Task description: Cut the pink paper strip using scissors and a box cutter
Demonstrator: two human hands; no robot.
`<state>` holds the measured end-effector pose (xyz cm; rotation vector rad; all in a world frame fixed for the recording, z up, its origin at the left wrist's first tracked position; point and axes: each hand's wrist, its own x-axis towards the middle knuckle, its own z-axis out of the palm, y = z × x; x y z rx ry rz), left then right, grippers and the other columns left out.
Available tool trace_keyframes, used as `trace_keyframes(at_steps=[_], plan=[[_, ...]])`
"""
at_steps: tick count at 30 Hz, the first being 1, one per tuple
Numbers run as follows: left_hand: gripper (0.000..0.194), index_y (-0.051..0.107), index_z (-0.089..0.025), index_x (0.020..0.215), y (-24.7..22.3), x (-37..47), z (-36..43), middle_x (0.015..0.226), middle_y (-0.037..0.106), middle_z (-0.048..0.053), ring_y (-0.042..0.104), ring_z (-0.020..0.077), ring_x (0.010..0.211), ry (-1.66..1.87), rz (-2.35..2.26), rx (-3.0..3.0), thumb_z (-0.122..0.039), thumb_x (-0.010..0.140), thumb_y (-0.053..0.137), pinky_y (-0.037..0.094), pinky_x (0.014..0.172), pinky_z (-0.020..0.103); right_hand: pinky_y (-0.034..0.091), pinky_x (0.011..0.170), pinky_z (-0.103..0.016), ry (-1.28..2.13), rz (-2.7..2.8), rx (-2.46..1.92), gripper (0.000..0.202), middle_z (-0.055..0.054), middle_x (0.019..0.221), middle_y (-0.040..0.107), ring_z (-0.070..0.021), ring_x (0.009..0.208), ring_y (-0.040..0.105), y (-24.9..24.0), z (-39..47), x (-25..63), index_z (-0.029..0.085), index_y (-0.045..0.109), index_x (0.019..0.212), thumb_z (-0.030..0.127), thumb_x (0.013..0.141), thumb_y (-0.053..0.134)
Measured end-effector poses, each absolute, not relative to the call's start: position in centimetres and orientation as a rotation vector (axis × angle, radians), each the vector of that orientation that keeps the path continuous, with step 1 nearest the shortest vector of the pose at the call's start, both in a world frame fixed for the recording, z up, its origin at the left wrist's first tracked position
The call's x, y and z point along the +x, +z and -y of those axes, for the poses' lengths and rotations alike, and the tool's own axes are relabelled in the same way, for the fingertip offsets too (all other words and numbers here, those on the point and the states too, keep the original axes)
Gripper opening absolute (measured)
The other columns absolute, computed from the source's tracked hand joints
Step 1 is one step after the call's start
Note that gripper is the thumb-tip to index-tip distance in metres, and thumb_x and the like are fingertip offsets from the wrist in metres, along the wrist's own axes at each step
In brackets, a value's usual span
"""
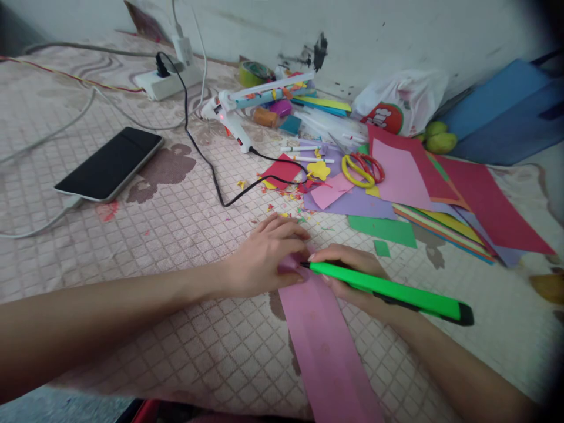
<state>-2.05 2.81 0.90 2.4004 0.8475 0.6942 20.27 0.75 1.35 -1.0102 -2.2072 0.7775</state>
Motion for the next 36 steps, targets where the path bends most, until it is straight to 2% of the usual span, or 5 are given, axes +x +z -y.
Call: trace_keyframes(at_steps=[9,18,28,36], plan=[[0.023,0.063,-0.021,0.095,1.0,-2.0,-2.8,0.122,0.058,0.005,0.047,0.0252,0.119,0.675,-0.847,2.404,-0.034,0.078,0.069,0.024,0.111,0.047,0.053,0.068,-0.025,0.755,2.129,-1.024,0.019,0.000,0.086,0.072,-0.0132,0.075,0.067,1.9,-0.6,19.6,0.023,0.066,0.090,0.011,0.079,0.056],[0.022,0.063,-0.021,0.094,1.0,-2.0,-2.8,0.121,0.058,0.004,0.047,0.0242,0.119,0.683,-0.859,2.390,-0.032,0.077,0.070,0.023,0.111,0.047,0.052,0.066,-0.025,0.805,2.135,-1.034,0.018,0.000,0.085,0.070,-0.0125,0.073,0.065,1.8,-0.6,19.7,0.023,0.066,0.093,0.014,0.080,0.057],[0.020,0.063,-0.020,0.090,1.0,-1.9,-2.8,0.121,0.058,0.004,0.047,0.0245,0.118,0.674,-0.862,2.397,-0.032,0.077,0.070,0.025,0.110,0.046,0.050,0.071,-0.025,0.906,2.163,-1.014,0.020,0.000,0.092,0.070,-0.0127,0.081,0.064,1.8,-0.9,20.1,0.023,0.065,0.099,0.016,0.081,0.059],[0.025,0.064,-0.022,0.098,0.9,-2.0,-2.7,0.122,0.058,0.005,0.046,0.0255,0.122,0.679,-0.876,2.392,-0.031,0.076,0.072,0.022,0.112,0.049,0.051,0.071,-0.025,0.892,2.085,-1.041,0.020,0.000,0.091,0.070,-0.0136,0.081,0.065,2.4,-0.7,19.8,0.024,0.065,0.096,0.015,0.080,0.058]])
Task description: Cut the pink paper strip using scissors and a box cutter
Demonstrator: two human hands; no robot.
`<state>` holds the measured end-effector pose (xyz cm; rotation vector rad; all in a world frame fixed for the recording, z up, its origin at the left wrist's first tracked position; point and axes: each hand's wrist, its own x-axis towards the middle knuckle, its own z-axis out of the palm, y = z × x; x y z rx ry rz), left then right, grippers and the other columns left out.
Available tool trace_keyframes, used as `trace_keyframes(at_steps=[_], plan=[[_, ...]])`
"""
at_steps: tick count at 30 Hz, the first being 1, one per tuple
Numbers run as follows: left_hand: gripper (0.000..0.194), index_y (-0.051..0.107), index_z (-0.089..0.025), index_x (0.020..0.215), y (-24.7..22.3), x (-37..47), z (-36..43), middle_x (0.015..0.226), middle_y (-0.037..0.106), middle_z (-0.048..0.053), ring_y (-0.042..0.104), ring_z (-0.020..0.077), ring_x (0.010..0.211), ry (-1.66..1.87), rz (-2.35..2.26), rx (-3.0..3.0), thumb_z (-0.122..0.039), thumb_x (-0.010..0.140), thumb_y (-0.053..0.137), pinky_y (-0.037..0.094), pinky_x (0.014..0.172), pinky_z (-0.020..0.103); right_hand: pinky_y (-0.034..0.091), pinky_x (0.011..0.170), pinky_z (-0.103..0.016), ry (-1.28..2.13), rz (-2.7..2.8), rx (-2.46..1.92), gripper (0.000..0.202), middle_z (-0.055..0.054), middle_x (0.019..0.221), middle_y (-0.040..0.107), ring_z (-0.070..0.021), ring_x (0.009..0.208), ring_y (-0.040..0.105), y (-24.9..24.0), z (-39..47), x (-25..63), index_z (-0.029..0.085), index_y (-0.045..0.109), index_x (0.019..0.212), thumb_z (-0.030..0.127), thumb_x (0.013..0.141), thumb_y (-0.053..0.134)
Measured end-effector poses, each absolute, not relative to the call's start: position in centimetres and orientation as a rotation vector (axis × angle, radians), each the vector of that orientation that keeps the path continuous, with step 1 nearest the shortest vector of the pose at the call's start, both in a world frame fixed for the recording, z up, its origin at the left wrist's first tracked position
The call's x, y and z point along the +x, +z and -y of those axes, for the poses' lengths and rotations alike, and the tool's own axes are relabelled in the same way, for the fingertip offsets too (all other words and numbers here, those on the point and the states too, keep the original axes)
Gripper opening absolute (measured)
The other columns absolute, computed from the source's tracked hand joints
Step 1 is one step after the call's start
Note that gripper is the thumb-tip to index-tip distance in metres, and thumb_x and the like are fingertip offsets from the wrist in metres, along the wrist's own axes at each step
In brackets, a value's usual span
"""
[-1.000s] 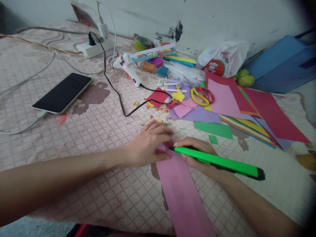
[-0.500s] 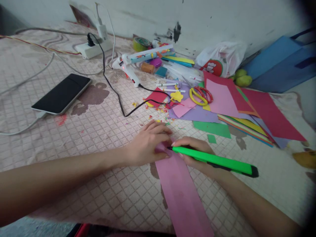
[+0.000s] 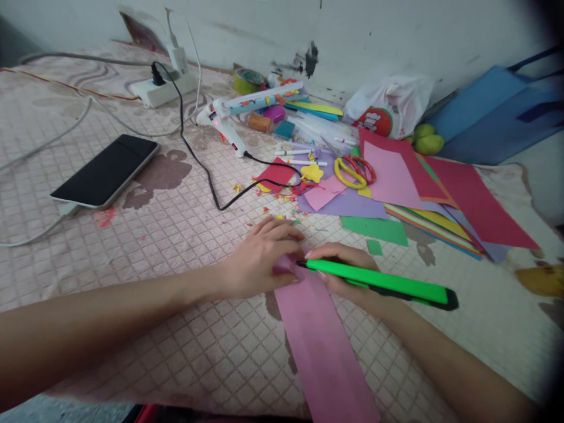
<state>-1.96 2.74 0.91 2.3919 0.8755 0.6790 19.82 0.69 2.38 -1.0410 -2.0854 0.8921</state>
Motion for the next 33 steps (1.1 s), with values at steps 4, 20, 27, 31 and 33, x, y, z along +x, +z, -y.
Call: trace_keyframes(at_steps=[4,20,27,31,33], plan=[[0.030,0.064,-0.022,0.103,0.7,-2.1,-2.7,0.124,0.058,0.005,0.044,0.0266,0.125,0.691,-0.875,2.365,-0.031,0.076,0.072,0.020,0.112,0.052,0.050,0.068,-0.028,0.866,1.915,-1.126,0.015,-0.001,0.086,0.069,-0.0158,0.079,0.064,2.8,-0.5,20.2,0.025,0.066,0.090,0.018,0.078,0.060],[0.020,0.065,-0.015,0.100,3.2,0.2,-5.9,0.097,0.060,0.006,0.058,0.0168,0.089,0.387,-0.723,2.407,-0.011,0.080,0.062,0.046,0.078,0.028,0.035,0.047,-0.019,1.285,1.097,-1.181,0.017,0.005,0.065,0.053,-0.0077,0.055,0.047,2.9,-1.0,22.6,0.025,0.064,0.091,0.025,0.074,0.067],[0.007,0.064,-0.013,0.083,3.5,1.5,-6.3,0.091,0.057,0.005,0.056,0.0151,0.082,0.287,-0.712,2.474,-0.011,0.077,0.065,0.045,0.072,0.026,0.031,0.042,-0.020,1.256,1.124,-1.128,0.016,0.005,0.061,0.050,-0.0085,0.051,0.045,3.4,-0.9,23.1,0.024,0.062,0.090,0.026,0.075,0.065],[0.027,0.062,-0.015,0.103,3.8,1.3,-6.5,0.098,0.057,0.006,0.057,0.0166,0.088,0.276,-0.646,2.503,-0.011,0.077,0.066,0.044,0.075,0.027,0.030,0.042,-0.021,1.261,1.144,-1.113,0.016,0.005,0.060,0.048,-0.0097,0.052,0.045,3.5,-1.0,23.2,0.024,0.061,0.092,0.027,0.076,0.064],[0.017,0.063,-0.014,0.094,3.9,1.3,-6.7,0.093,0.058,0.005,0.057,0.0156,0.085,0.225,-0.566,2.510,-0.012,0.078,0.065,0.044,0.075,0.026,0.030,0.042,-0.021,1.244,1.170,-1.120,0.017,0.004,0.060,0.047,-0.0104,0.052,0.044,3.5,-1.0,23.3,0.025,0.060,0.093,0.029,0.076,0.062]])
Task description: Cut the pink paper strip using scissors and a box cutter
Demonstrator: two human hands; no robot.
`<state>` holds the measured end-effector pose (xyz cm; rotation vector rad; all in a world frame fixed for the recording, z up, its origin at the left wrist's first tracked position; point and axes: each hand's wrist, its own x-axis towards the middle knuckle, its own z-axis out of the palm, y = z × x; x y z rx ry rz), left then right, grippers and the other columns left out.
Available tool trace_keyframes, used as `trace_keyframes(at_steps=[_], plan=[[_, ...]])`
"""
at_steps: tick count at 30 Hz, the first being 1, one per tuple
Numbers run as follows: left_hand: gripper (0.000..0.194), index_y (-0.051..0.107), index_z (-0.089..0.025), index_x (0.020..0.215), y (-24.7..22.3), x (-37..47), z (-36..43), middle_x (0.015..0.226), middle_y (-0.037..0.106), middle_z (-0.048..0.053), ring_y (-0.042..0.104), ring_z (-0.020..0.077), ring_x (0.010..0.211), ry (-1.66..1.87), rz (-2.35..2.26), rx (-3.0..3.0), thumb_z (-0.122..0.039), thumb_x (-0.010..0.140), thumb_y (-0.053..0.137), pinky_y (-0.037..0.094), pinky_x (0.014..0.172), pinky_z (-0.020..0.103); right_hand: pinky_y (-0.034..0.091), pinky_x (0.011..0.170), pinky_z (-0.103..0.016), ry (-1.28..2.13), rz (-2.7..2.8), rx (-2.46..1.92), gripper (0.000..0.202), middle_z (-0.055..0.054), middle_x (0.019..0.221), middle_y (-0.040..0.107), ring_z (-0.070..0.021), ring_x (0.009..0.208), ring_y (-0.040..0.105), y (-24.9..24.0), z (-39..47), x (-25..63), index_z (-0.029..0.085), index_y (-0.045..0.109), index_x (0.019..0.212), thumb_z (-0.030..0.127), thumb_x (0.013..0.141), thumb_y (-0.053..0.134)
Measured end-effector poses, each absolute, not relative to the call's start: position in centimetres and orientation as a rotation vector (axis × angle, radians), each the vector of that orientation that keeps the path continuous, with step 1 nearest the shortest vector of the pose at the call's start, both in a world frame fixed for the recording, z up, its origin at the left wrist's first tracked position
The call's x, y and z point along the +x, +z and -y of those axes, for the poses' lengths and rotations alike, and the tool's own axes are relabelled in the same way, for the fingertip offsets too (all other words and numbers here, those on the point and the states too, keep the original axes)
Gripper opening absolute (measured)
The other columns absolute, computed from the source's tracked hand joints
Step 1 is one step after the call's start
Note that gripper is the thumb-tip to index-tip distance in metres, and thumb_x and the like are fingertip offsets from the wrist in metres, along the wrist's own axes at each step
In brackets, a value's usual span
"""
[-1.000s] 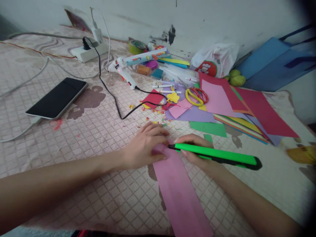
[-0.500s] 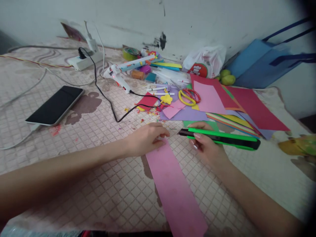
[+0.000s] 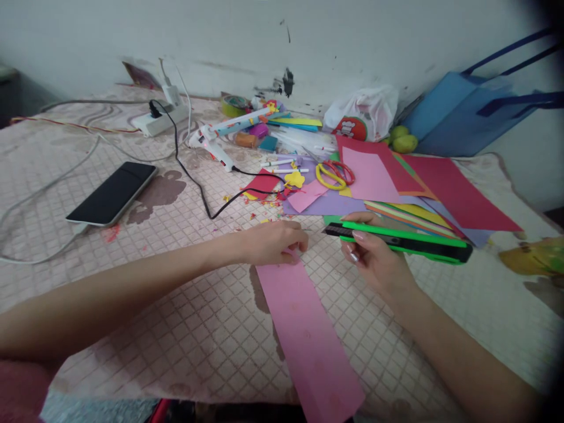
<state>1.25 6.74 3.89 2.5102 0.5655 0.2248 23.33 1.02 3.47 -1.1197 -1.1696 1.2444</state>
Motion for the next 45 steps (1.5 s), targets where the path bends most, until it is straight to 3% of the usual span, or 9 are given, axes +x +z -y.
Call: trace_keyframes(at_steps=[6,11,15,19,27,32,36,40,45], plan=[[0.004,0.063,-0.013,0.076,3.8,1.6,-6.6,0.084,0.058,0.003,0.055,0.0140,0.079,0.251,-0.611,2.506,-0.010,0.077,0.065,0.044,0.071,0.024,0.028,0.041,-0.022,1.238,1.196,-1.100,0.016,0.004,0.059,0.046,-0.0107,0.050,0.043,3.4,-1.3,23.6,0.026,0.060,0.092,0.031,0.077,0.061],[0.020,0.061,-0.013,0.096,4.9,-0.2,-5.5,0.094,0.061,0.005,0.056,0.0128,0.078,0.361,-0.881,2.418,-0.007,0.077,0.062,0.043,0.065,0.023,0.029,0.041,-0.023,1.230,1.160,-1.068,0.016,0.004,0.060,0.048,-0.0108,0.051,0.044,3.8,-1.2,23.8,0.027,0.062,0.091,0.029,0.076,0.064],[0.004,0.062,-0.014,0.082,5.7,-4.0,-4.4,0.076,0.059,0.001,0.052,0.0102,0.065,0.388,-1.015,2.394,-0.015,0.079,0.063,0.040,0.057,0.021,0.031,0.042,-0.024,1.194,1.184,-1.088,0.013,0.003,0.065,0.049,-0.0108,0.052,0.045,3.9,-1.2,23.8,0.027,0.063,0.089,0.028,0.076,0.063],[0.010,0.063,-0.015,0.085,4.2,-6.4,-3.0,0.084,0.058,0.002,0.052,0.0098,0.068,0.461,-0.982,2.368,-0.024,0.081,0.066,0.042,0.056,0.020,0.031,0.042,-0.024,1.211,1.207,-1.075,0.011,0.003,0.062,0.046,-0.0106,0.051,0.043,3.8,-1.4,23.8,0.026,0.062,0.087,0.030,0.077,0.062],[0.013,0.054,-0.015,0.085,2.4,-5.3,-3.1,0.080,0.058,0.002,0.056,0.0116,0.072,0.699,-1.026,2.525,-0.016,0.093,0.044,0.046,0.065,0.024,0.029,0.040,-0.025,1.192,1.249,-1.094,0.016,0.003,0.059,0.046,-0.0119,0.049,0.042,3.8,-1.4,23.9,0.026,0.060,0.090,0.036,0.078,0.061],[0.019,0.056,-0.015,0.106,4.3,-3.6,-5.9,0.122,0.054,0.013,0.053,0.0209,0.114,0.997,-1.002,2.672,-0.009,0.091,0.046,0.046,0.092,0.037,0.028,0.041,-0.025,1.190,1.229,-1.079,0.014,0.003,0.060,0.047,-0.0118,0.050,0.042,4.2,-1.1,23.7,0.027,0.060,0.089,0.034,0.077,0.062],[0.014,0.062,-0.015,0.082,5.1,-3.3,-6.1,0.118,0.061,0.011,0.056,0.0249,0.109,0.869,-0.999,2.745,-0.023,0.090,0.055,0.045,0.092,0.044,0.029,0.041,-0.024,1.210,1.203,-1.090,0.015,0.003,0.060,0.047,-0.0113,0.050,0.043,4.1,-1.0,23.7,0.026,0.061,0.088,0.032,0.075,0.063],[0.019,0.062,-0.017,0.107,4.8,-2.9,-4.1,0.118,0.065,0.010,0.057,0.0210,0.114,0.622,-0.490,2.647,-0.026,0.091,0.056,0.043,0.100,0.040,0.030,0.041,-0.024,1.214,1.231,-1.107,0.018,0.004,0.061,0.047,-0.0111,0.051,0.044,3.7,-1.1,23.8,0.026,0.060,0.091,0.034,0.076,0.062],[0.033,0.059,-0.023,0.121,4.0,-1.4,-1.0,0.132,0.057,0.004,0.048,0.0178,0.129,0.381,-0.078,2.649,-0.018,0.089,0.053,0.025,0.117,0.041,0.030,0.040,-0.023,1.198,1.250,-1.117,0.019,0.004,0.060,0.045,-0.0112,0.050,0.044,3.7,-1.3,23.7,0.026,0.059,0.092,0.037,0.077,0.062]])
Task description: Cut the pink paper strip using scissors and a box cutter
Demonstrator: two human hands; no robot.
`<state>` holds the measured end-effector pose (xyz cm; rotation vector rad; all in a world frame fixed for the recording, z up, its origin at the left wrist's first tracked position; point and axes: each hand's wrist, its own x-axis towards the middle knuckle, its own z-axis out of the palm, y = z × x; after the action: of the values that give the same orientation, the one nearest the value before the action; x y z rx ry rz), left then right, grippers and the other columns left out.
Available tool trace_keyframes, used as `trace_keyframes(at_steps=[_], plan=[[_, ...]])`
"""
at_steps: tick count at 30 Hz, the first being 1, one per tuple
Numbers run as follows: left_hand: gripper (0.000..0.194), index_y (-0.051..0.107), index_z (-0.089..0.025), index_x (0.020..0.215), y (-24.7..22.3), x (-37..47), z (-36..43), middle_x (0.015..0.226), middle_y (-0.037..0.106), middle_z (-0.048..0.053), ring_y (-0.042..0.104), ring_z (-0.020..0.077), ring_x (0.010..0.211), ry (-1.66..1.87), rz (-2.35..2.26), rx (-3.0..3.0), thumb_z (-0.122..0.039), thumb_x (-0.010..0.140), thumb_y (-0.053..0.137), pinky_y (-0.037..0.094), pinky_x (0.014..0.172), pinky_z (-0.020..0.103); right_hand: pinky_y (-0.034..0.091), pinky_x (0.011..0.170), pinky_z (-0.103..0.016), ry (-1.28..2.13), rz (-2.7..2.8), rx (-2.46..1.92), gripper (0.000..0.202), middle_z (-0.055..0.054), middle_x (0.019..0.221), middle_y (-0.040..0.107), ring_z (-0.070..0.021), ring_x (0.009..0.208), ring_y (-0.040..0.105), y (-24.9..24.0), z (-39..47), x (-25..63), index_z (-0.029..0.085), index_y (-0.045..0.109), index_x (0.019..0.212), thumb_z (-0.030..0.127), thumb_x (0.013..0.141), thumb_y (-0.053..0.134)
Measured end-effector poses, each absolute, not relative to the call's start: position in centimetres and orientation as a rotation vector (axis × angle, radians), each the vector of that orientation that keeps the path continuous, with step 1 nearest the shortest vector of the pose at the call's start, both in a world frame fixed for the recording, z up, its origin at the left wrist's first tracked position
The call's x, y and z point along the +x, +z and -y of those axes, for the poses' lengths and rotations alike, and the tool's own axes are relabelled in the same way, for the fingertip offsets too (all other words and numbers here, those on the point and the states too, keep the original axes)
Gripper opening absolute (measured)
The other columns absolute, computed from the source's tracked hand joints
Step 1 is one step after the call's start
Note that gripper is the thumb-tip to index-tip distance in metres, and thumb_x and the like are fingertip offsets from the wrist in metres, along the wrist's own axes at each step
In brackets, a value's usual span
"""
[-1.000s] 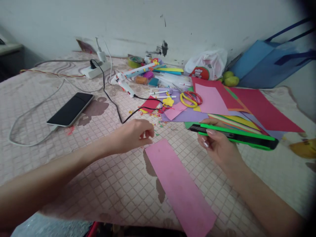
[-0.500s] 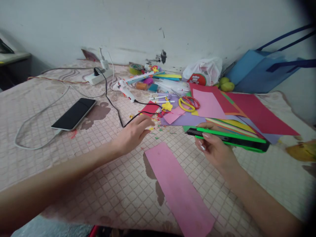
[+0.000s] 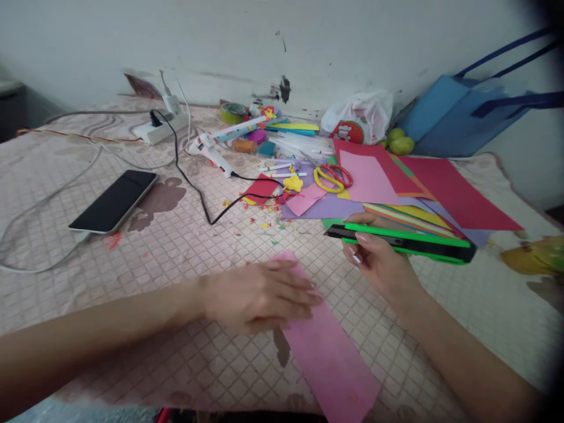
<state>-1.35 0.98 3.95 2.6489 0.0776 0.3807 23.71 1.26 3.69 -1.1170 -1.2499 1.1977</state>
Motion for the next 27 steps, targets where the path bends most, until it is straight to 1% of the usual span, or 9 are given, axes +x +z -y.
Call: trace_keyframes(at_steps=[4,8,11,14,17,19,22,24,27], plan=[[0.032,0.059,-0.021,0.121,3.3,-0.4,0.8,0.134,0.056,0.002,0.044,0.0161,0.132,0.330,0.054,2.817,-0.019,0.089,0.054,0.018,0.121,0.039,0.027,0.040,-0.024,1.188,1.268,-1.113,0.017,0.004,0.057,0.043,-0.0113,0.048,0.041,3.7,-1.3,23.6,0.026,0.059,0.091,0.037,0.077,0.061],[0.024,0.065,-0.021,0.112,3.0,0.3,1.8,0.128,0.061,0.002,0.053,0.0154,0.123,0.428,-0.055,3.001,-0.018,0.091,0.053,0.029,0.116,0.037,0.027,0.040,-0.024,1.218,1.241,-1.102,0.016,0.004,0.057,0.044,-0.0110,0.048,0.040,3.8,-1.2,23.5,0.026,0.061,0.090,0.035,0.077,0.062],[0.026,0.062,-0.014,0.115,2.7,0.9,2.4,0.125,0.062,0.008,0.057,0.0196,0.114,0.447,-0.167,3.092,-0.022,0.094,0.049,0.030,0.114,0.044,0.028,0.040,-0.024,1.222,1.223,-1.114,0.016,0.004,0.059,0.045,-0.0108,0.049,0.041,3.9,-1.1,23.4,0.026,0.061,0.090,0.034,0.076,0.063],[0.032,0.062,-0.011,0.112,2.6,1.3,2.7,0.120,0.064,0.012,0.059,0.0232,0.107,0.512,-0.319,3.054,-0.034,0.094,0.049,0.031,0.111,0.049,0.027,0.040,-0.024,1.238,1.201,-1.121,0.017,0.004,0.058,0.045,-0.0109,0.049,0.042,4.0,-1.0,23.3,0.026,0.061,0.090,0.033,0.075,0.064],[0.035,0.062,-0.014,0.108,3.0,0.6,1.8,0.121,0.063,0.010,0.057,0.0249,0.111,0.570,-0.495,2.878,-0.043,0.091,0.052,0.034,0.107,0.049,0.028,0.040,-0.024,1.231,1.203,-1.128,0.016,0.003,0.059,0.046,-0.0105,0.049,0.042,3.9,-0.9,23.4,0.026,0.062,0.090,0.033,0.075,0.065],[0.024,0.062,-0.016,0.108,3.4,-0.6,0.3,0.119,0.064,0.009,0.055,0.0240,0.113,0.603,-0.632,2.761,-0.031,0.093,0.051,0.037,0.104,0.046,0.029,0.040,-0.024,1.198,1.239,-1.137,0.017,0.003,0.062,0.048,-0.0106,0.050,0.043,3.8,-0.7,23.5,0.026,0.061,0.090,0.034,0.076,0.065],[0.017,0.064,-0.017,0.104,3.5,-2.8,-2.4,0.118,0.064,0.008,0.054,0.0227,0.113,0.708,-0.687,2.614,-0.020,0.090,0.055,0.041,0.100,0.042,0.030,0.039,-0.022,1.185,1.350,-1.134,0.017,0.003,0.062,0.049,-0.0108,0.050,0.045,3.8,-0.2,23.1,0.027,0.061,0.094,0.035,0.079,0.063],[0.014,0.065,-0.018,0.098,3.2,-4.0,-3.7,0.118,0.063,0.008,0.052,0.0227,0.116,0.718,-0.610,2.532,-0.019,0.086,0.059,0.040,0.102,0.041,0.033,0.040,-0.021,1.180,1.485,-1.128,0.015,0.003,0.065,0.053,-0.0099,0.051,0.046,3.9,0.1,22.5,0.027,0.062,0.095,0.032,0.082,0.061],[0.018,0.067,-0.021,0.099,2.6,-4.9,-4.6,0.129,0.056,0.009,0.036,0.0295,0.132,0.637,-0.579,2.487,-0.029,0.082,0.066,0.030,0.110,0.050,0.045,0.052,-0.022,1.110,1.768,-1.120,0.014,0.000,0.081,0.064,-0.0109,0.064,0.057,4.0,0.2,21.1,0.026,0.066,0.093,0.021,0.080,0.061]])
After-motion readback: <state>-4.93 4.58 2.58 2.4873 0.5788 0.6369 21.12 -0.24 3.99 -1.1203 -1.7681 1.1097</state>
